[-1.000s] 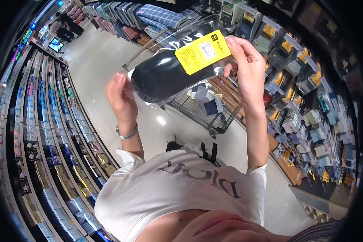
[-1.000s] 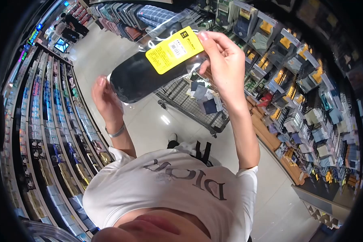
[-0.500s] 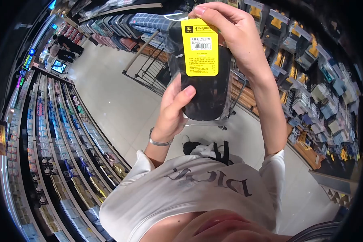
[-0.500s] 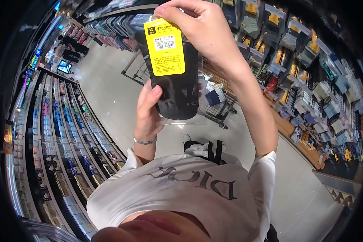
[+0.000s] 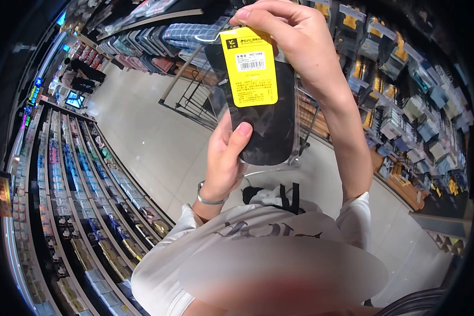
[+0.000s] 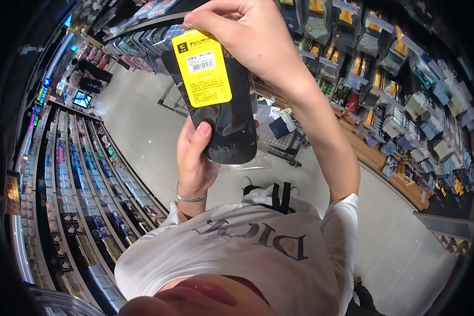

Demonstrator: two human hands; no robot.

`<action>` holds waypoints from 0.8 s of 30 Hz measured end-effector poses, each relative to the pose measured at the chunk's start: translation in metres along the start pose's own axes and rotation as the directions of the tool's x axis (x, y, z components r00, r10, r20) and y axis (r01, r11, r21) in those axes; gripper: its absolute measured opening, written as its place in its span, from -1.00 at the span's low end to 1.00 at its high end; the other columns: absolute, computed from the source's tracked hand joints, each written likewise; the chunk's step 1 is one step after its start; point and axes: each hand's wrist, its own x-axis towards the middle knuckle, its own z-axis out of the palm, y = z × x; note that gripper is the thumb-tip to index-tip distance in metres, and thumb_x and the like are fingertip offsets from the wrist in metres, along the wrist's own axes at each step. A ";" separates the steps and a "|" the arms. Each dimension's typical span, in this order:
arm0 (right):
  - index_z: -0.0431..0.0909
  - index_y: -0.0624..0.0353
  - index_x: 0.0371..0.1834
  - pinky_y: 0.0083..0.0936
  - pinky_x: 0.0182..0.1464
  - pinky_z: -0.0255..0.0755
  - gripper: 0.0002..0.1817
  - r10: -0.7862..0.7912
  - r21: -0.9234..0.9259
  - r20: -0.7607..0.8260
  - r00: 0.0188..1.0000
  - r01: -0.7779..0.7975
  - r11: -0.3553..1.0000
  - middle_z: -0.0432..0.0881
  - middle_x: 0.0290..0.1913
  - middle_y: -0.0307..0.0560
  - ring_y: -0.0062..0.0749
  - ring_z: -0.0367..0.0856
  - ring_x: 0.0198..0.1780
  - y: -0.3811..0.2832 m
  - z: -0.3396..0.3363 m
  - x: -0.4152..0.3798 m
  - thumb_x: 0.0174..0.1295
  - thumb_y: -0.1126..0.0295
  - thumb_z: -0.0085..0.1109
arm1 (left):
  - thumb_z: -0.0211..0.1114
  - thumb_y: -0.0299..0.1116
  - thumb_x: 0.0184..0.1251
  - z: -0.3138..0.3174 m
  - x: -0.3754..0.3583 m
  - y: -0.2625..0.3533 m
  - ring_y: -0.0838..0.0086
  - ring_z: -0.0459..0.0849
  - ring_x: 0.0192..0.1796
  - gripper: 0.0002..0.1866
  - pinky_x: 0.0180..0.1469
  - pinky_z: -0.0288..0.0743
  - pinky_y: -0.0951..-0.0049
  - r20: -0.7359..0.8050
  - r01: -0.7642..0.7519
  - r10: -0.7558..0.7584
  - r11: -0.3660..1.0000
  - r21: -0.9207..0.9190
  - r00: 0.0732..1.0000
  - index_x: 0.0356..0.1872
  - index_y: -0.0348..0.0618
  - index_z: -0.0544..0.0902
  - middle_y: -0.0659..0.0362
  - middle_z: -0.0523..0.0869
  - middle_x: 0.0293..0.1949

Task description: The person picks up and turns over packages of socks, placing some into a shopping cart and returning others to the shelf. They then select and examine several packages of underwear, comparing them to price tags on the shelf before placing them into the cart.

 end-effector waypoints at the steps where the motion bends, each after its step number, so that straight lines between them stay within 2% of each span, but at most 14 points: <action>1: 0.76 0.31 -0.13 -0.59 -0.08 0.53 -0.80 -0.034 -0.039 0.001 0.999 0.034 0.999 0.76 -0.22 -0.14 -0.54 0.69 -0.17 -0.001 -0.001 -0.001 0.37 0.37 0.32 | 0.17 -0.18 0.59 0.000 -0.001 0.000 -0.05 0.74 0.17 -0.41 0.26 0.63 0.01 0.012 0.000 0.000 1.000 0.003 1.000 0.41 -0.41 0.28 -0.23 0.62 0.23; 4: 0.76 0.31 -0.12 -0.58 -0.09 0.53 -0.80 -0.061 -0.038 0.014 0.998 0.061 0.997 0.75 -0.25 -0.14 -0.54 0.68 -0.19 0.008 -0.004 0.001 0.36 0.38 0.32 | 0.17 -0.18 0.59 0.009 -0.007 0.000 -0.05 0.73 0.18 -0.40 0.26 0.62 0.01 -0.033 -0.005 0.006 1.000 0.026 0.999 0.42 -0.41 0.27 -0.22 0.60 0.24; 9: 0.74 0.31 -0.14 -0.59 -0.10 0.53 -0.81 0.073 0.019 0.103 0.992 -0.075 0.997 0.75 -0.27 -0.16 -0.59 0.66 -0.20 -0.009 -0.006 0.000 0.38 0.38 0.30 | 0.16 -0.19 0.58 0.012 -0.014 0.003 -0.07 0.71 0.20 -0.39 0.28 0.61 0.01 -0.054 -0.026 0.029 0.998 0.050 0.998 0.43 -0.41 0.26 -0.22 0.59 0.27; 13: 0.73 0.29 -0.14 -0.60 -0.12 0.52 -0.83 0.082 0.065 0.116 0.990 -0.090 0.994 0.76 -0.26 -0.18 -0.62 0.65 -0.21 -0.006 0.002 0.002 0.40 0.39 0.29 | 0.16 -0.21 0.58 0.010 -0.020 0.006 -0.08 0.70 0.23 -0.40 0.29 0.60 0.00 -0.061 -0.047 0.051 0.997 0.065 0.997 0.43 -0.42 0.26 -0.22 0.58 0.28; 16: 0.73 0.30 -0.14 -0.62 -0.13 0.51 -0.83 0.024 0.067 0.136 0.990 -0.033 0.997 0.76 -0.26 -0.17 -0.63 0.64 -0.22 -0.005 0.002 0.002 0.40 0.39 0.29 | 0.16 -0.19 0.59 0.012 -0.025 0.007 0.00 0.72 0.20 -0.41 0.28 0.61 0.05 -0.108 -0.041 0.052 0.994 0.102 0.993 0.41 -0.43 0.28 -0.20 0.60 0.26; 19: 0.73 0.30 -0.08 -0.64 -0.15 0.50 -0.80 0.134 -0.001 0.161 0.978 -0.136 0.991 0.75 -0.23 -0.17 -0.64 0.63 -0.21 -0.015 0.000 0.000 0.42 0.38 0.27 | 0.19 -0.11 0.58 0.013 -0.027 0.006 0.15 0.77 0.08 -0.38 0.15 0.68 0.19 -0.141 -0.060 0.087 0.981 0.187 0.986 0.40 -0.40 0.30 -0.14 0.65 0.17; 21: 0.72 0.30 -0.01 -0.66 -0.17 0.49 -0.77 0.183 0.257 0.234 0.955 -0.242 0.936 0.75 -0.20 -0.18 -0.65 0.62 -0.21 -0.011 -0.004 -0.001 0.43 0.37 0.26 | 0.18 -0.10 0.59 -0.003 -0.026 -0.005 0.24 0.78 -0.07 -0.47 -0.06 0.71 0.31 -0.153 0.014 -0.014 1.000 -0.002 0.988 0.29 -0.34 0.38 -0.06 0.70 0.02; 22: 0.72 0.29 0.03 -0.67 -0.19 0.49 -0.76 0.198 0.374 0.273 0.941 -0.294 0.880 0.75 -0.18 -0.18 -0.66 0.62 -0.21 -0.009 -0.009 0.000 0.43 0.37 0.25 | 0.14 -0.15 0.62 -0.005 -0.020 -0.012 0.27 0.77 -0.19 -0.61 -0.27 0.68 0.39 0.080 0.013 0.014 0.944 -0.331 0.997 0.13 -0.30 0.41 -0.01 0.69 -0.15; 23: 0.70 0.29 0.12 -0.70 -0.23 0.46 -0.70 0.102 0.390 0.392 0.914 -0.266 0.882 0.75 -0.14 -0.19 -0.66 0.61 -0.20 -0.013 -0.024 0.003 0.44 0.36 0.24 | 0.10 -0.20 0.65 -0.004 -0.013 -0.016 0.31 0.76 -0.32 -0.72 -0.47 0.66 0.46 0.309 0.157 0.042 0.792 -0.590 0.950 -0.02 -0.26 0.44 0.03 0.69 -0.31; 24: 0.70 0.29 0.12 -0.71 -0.24 0.46 -0.70 0.148 0.388 0.404 0.902 -0.316 0.866 0.75 -0.15 -0.18 -0.66 0.61 -0.20 -0.012 -0.027 0.005 0.44 0.35 0.25 | 0.06 -0.30 0.65 -0.004 -0.001 -0.020 0.30 0.74 -0.40 -0.80 -0.55 0.63 0.46 0.496 0.396 0.022 0.569 -0.720 0.868 -0.11 -0.25 0.41 0.04 0.66 -0.39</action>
